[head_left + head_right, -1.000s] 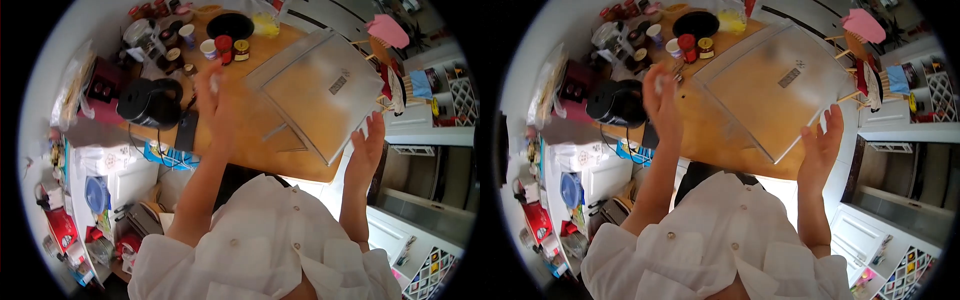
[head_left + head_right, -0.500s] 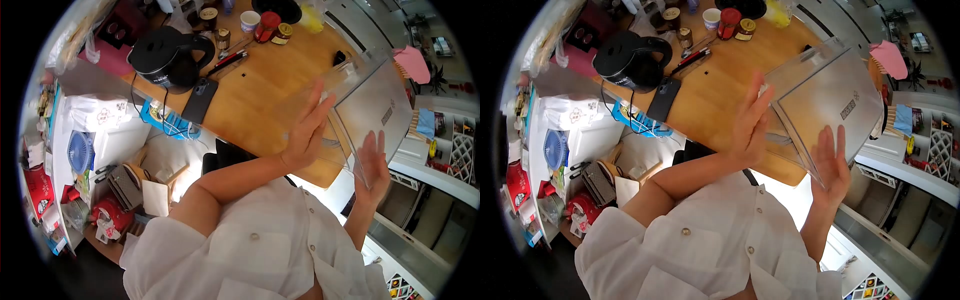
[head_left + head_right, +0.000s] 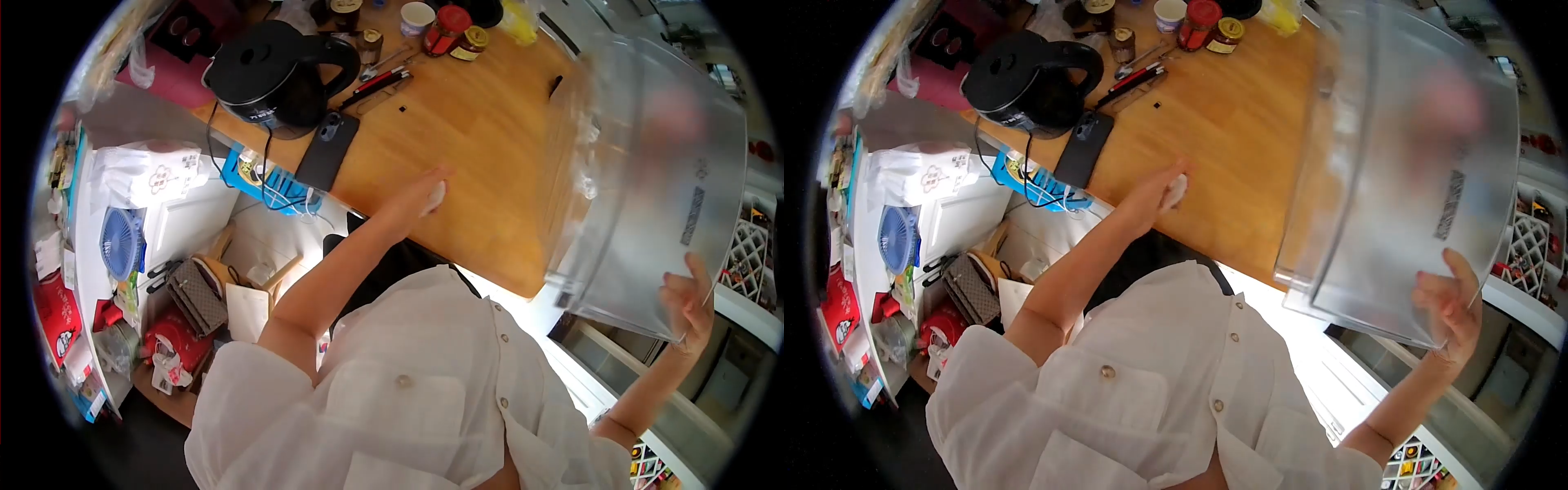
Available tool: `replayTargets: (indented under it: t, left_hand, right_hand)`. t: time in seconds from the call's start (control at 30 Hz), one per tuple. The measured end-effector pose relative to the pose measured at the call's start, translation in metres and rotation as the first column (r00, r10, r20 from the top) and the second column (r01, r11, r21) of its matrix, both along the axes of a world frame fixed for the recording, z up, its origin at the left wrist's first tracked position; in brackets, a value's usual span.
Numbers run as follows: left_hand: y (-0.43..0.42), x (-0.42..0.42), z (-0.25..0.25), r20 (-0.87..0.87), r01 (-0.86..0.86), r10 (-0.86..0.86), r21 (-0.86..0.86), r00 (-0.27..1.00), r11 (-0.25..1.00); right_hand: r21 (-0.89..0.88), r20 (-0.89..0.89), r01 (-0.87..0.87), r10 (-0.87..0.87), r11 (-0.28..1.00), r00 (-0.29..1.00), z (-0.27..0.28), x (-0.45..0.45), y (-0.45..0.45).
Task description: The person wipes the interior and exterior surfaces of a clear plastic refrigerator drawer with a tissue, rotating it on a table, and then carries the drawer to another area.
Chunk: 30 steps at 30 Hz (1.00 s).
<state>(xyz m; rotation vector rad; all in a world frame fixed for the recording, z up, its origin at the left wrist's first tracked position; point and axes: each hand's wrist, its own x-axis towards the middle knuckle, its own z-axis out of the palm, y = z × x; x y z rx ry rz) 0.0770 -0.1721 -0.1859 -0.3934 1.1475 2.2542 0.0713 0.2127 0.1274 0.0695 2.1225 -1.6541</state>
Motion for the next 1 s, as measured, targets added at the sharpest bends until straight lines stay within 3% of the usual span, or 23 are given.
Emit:
replayTargets:
  t: [0.1,0.2,0.23,0.33,0.37,0.43,0.47,0.5,0.57,0.6,0.67,0.73,0.77,0.83,0.9,0.93,0.97,1.0]
  left_hand:
    - [0.023,-0.011,-0.014,0.038,-0.015,0.003,0.308,0.999,0.951]
    - [0.060,-0.029,-0.055,0.412,-0.298,0.119,0.404,0.904,0.865]
    - [0.077,-0.031,-0.065,0.383,-0.289,0.112,0.443,0.917,0.849]
    - [0.136,-0.024,-0.066,-0.115,-0.068,0.120,0.382,0.986,0.922]
    - [0.151,-0.024,-0.065,-0.295,-0.053,0.139,0.282,0.945,0.958]
    - [0.150,-0.024,-0.071,-0.373,-0.002,0.091,0.232,0.923,0.973]
    - [0.142,-0.025,-0.078,-0.252,0.098,-0.010,0.337,0.968,0.936]
    - [0.133,-0.026,-0.085,-0.125,0.168,-0.125,0.434,0.984,0.885]
    - [0.163,-0.034,-0.160,0.140,0.044,-0.148,0.564,0.979,0.825]
    - [0.174,-0.037,-0.149,0.200,-0.010,-0.138,0.602,0.970,0.799]
    - [0.201,-0.038,-0.099,0.141,-0.014,-0.097,0.634,0.985,0.773]
    - [0.201,-0.036,-0.078,0.041,0.059,-0.117,0.675,0.992,0.735]
    - [0.191,-0.033,-0.074,-0.002,0.115,-0.159,0.699,0.987,0.706]
    - [0.172,-0.033,-0.060,-0.106,0.261,-0.271,0.725,0.957,0.638]
    - [0.162,-0.034,-0.049,-0.241,0.415,-0.357,0.707,0.903,0.572]
    - [0.157,-0.036,-0.041,-0.272,0.454,-0.396,0.737,0.877,0.500]
    - [0.145,-0.038,-0.018,-0.080,0.245,-0.529,0.937,0.845,0.249]
    - [0.143,-0.040,-0.015,-0.077,0.241,-0.519,0.936,0.851,0.256]
  right_hand:
    - [0.330,0.076,-0.004,-0.022,0.944,0.997,0.017,0.010,-0.060]
    - [0.425,0.017,0.011,-0.020,0.905,1.000,0.012,0.016,-0.060]
    - [0.472,-0.019,-0.047,0.063,0.880,0.998,0.010,0.023,-0.053]
    - [0.614,-0.025,-0.264,0.353,0.744,0.935,0.009,0.029,-0.041]
    - [0.607,0.062,-0.204,0.210,0.768,0.976,0.013,0.027,-0.034]
    - [0.491,-0.030,-0.052,0.076,0.870,0.997,0.015,0.036,-0.040]
    - [0.421,-0.077,0.037,-0.006,0.906,0.997,0.015,0.040,-0.043]
    - [0.451,-0.024,-0.037,0.054,0.892,0.998,0.019,0.038,-0.038]
    - [0.427,-0.162,0.005,0.071,0.904,0.984,0.003,0.055,-0.026]
    - [0.469,-0.167,0.021,0.065,0.883,0.984,0.002,0.061,-0.025]
    - [0.602,-0.102,0.043,0.023,0.797,0.994,0.002,0.076,-0.032]
    - [0.721,-0.094,-0.089,0.224,0.687,0.970,0.003,0.083,-0.054]
    - [0.763,-0.136,-0.199,0.453,0.615,0.881,0.004,0.079,-0.069]
    - [0.822,-0.141,-0.269,0.636,0.502,0.759,0.005,0.076,-0.103]
    - [0.773,-0.061,-0.354,0.617,0.526,0.785,-0.003,0.079,-0.107]
    - [0.791,-0.074,-0.339,0.629,0.510,0.774,-0.002,0.083,-0.114]
    - [0.814,-0.097,-0.309,0.640,0.491,0.762,-0.004,0.088,-0.114]
    - [0.835,-0.117,-0.280,0.650,0.473,0.751,-0.006,0.095,-0.114]
